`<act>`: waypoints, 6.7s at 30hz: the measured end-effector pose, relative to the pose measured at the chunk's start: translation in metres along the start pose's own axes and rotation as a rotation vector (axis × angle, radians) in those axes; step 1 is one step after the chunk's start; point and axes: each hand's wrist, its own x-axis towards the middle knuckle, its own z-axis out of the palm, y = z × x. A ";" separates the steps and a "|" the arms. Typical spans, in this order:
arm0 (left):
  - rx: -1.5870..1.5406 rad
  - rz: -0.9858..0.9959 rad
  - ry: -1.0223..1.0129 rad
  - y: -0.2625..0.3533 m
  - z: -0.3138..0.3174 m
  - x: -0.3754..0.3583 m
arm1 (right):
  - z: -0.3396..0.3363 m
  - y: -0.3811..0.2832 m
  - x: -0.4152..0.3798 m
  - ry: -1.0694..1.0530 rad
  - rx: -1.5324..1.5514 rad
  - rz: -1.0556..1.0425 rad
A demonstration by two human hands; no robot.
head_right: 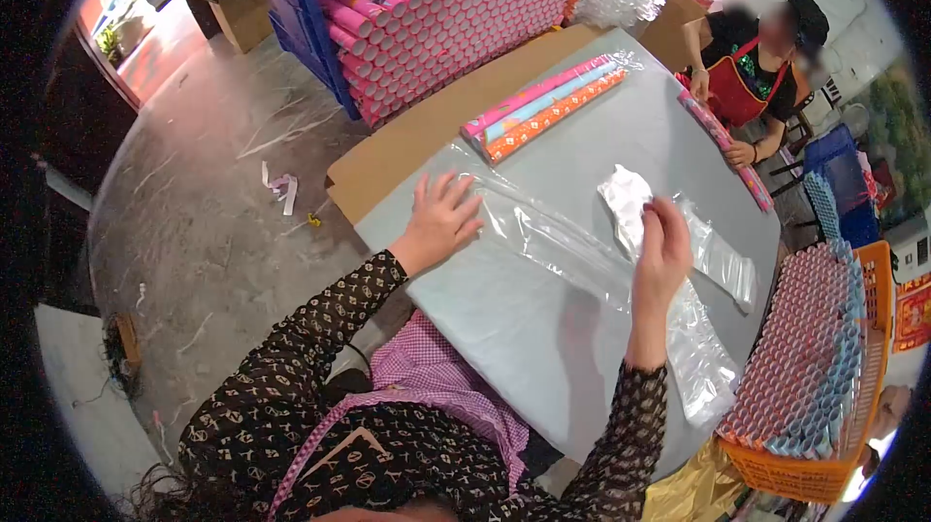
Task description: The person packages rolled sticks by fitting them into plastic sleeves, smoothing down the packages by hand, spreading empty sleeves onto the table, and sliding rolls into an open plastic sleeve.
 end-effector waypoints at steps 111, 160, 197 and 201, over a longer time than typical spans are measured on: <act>-2.105 -0.962 -0.502 0.185 0.017 -0.005 | -0.187 0.040 -0.215 -0.519 -0.484 0.290; -0.845 0.040 -0.329 0.128 0.030 0.001 | -0.214 0.083 -0.207 -0.281 -0.816 0.221; -0.840 -0.020 -0.399 0.129 0.026 0.003 | -0.506 0.069 0.096 0.365 -1.968 -0.082; -0.800 -0.024 -0.398 0.138 0.018 0.010 | -0.525 0.077 0.105 0.362 -2.199 0.138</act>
